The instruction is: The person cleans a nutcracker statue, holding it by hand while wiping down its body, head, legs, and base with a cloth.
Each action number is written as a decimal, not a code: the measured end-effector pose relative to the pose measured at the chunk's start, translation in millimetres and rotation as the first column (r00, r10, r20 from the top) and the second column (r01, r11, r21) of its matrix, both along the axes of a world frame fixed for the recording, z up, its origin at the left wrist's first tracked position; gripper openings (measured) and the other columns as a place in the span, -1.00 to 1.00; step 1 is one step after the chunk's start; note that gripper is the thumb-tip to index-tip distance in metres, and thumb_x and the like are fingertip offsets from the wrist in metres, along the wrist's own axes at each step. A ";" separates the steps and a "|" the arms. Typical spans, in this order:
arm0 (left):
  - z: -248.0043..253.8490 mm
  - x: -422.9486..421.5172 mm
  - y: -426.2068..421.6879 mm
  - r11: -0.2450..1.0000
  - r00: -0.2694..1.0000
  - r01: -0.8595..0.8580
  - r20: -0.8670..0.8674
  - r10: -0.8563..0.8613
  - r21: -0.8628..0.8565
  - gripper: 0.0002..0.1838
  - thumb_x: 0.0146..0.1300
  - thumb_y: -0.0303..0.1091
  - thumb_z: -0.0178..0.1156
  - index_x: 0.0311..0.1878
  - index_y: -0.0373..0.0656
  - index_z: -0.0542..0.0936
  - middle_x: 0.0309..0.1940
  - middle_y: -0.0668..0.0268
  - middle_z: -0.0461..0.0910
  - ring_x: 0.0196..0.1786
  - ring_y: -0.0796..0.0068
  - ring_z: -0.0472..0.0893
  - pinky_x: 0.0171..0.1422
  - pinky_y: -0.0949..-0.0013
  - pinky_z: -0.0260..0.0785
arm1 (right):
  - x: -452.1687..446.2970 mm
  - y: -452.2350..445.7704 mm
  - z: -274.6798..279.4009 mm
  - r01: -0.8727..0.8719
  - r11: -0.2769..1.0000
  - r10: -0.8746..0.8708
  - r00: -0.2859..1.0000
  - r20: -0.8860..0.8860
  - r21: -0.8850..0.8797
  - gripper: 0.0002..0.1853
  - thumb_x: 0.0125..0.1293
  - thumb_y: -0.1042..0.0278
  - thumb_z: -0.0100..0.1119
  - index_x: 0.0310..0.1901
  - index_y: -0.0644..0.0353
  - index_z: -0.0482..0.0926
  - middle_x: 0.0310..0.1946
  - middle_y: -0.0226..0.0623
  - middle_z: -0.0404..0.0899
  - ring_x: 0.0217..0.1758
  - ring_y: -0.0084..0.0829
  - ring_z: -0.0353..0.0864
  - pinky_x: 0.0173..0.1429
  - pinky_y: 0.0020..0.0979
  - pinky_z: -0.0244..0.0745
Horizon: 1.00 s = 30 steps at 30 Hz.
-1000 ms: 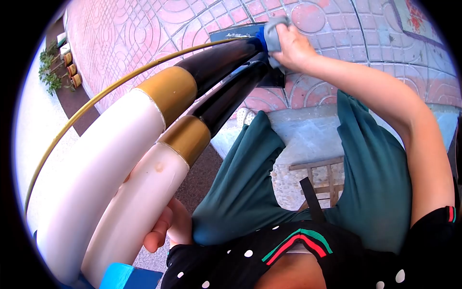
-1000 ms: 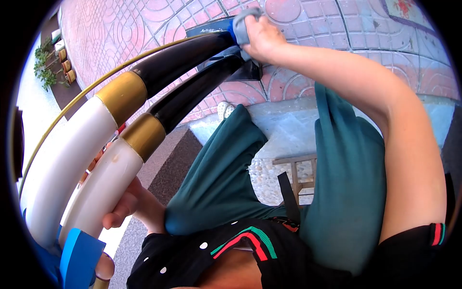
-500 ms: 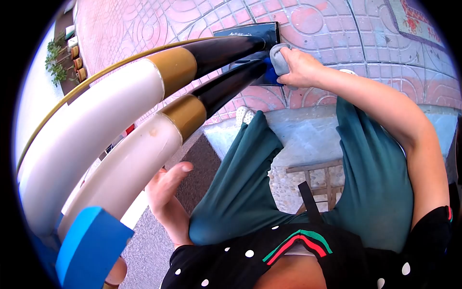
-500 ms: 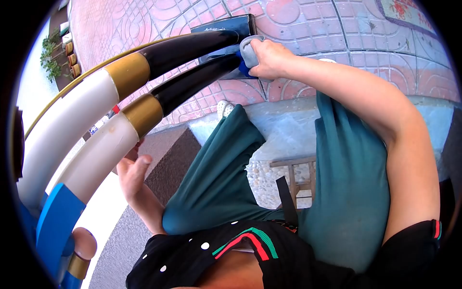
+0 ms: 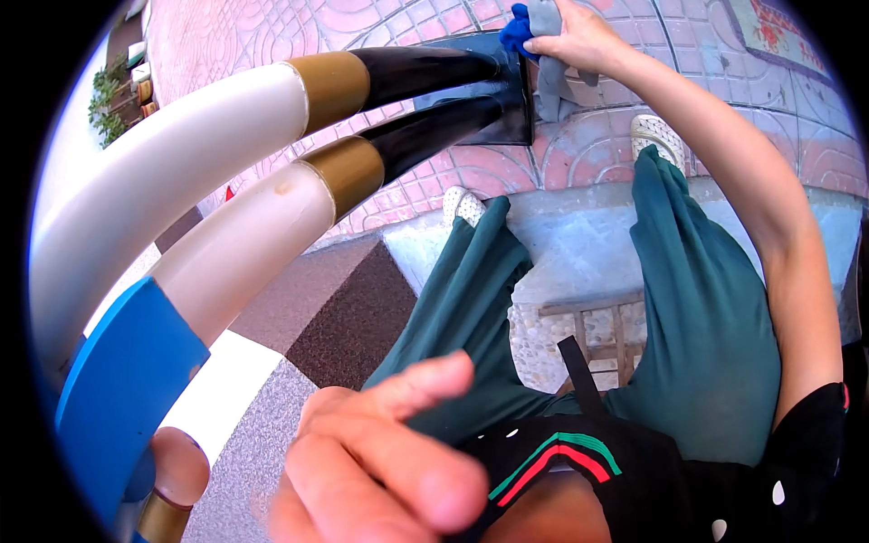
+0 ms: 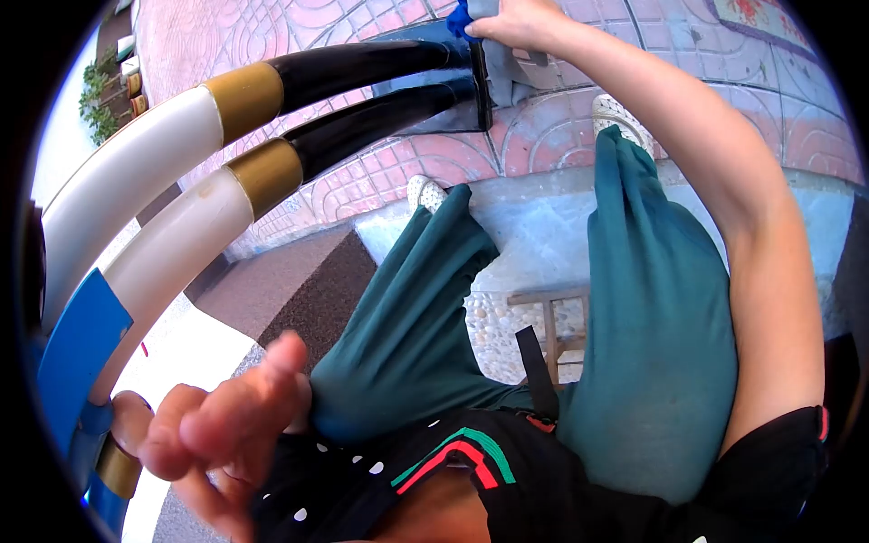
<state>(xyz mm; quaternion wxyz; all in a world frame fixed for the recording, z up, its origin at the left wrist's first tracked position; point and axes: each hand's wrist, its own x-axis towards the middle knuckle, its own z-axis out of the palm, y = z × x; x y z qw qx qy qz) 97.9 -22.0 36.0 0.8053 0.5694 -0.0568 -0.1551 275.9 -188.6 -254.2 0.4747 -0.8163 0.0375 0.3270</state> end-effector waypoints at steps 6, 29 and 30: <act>7.5 11.5 -41.3 0.282 0.964 0.080 -0.003 -0.266 0.956 -0.63 0.11 -0.56 0.29 -0.01 -0.10 0.49 0.03 -0.02 0.57 0.02 0.08 0.61 0.06 0.17 0.48 | 1.8 15.6 0.2 -0.154 0.983 0.145 0.985 0.094 0.100 -0.53 0.03 0.24 0.30 0.02 0.17 0.55 -0.45 -0.14 0.64 -0.72 -0.29 0.57 -0.70 -0.34 0.51; -28.0 13.2 74.6 0.016 0.852 0.524 -0.524 -0.003 0.851 -0.13 0.09 0.15 0.38 0.32 -0.29 0.42 0.02 0.01 0.62 -0.03 0.23 0.67 -0.01 0.23 0.55 | -112.4 29.2 -40.8 -0.600 0.785 0.612 0.714 0.341 -0.152 -0.54 0.00 0.23 0.37 -0.01 0.13 0.55 -0.10 -0.07 0.54 -0.06 -0.03 0.62 -0.01 -0.11 0.57; -31.5 5.2 89.2 0.016 0.851 0.525 -0.525 -0.002 0.851 -0.13 0.09 0.15 0.38 0.32 -0.29 0.42 0.02 0.01 0.62 -0.03 0.23 0.67 -0.01 0.23 0.55 | -105.1 25.7 -33.7 -0.409 0.907 0.413 0.822 0.391 -0.098 -0.52 0.02 0.21 0.38 0.00 0.14 0.54 -0.12 -0.06 0.54 -0.06 -0.03 0.62 -0.01 -0.14 0.58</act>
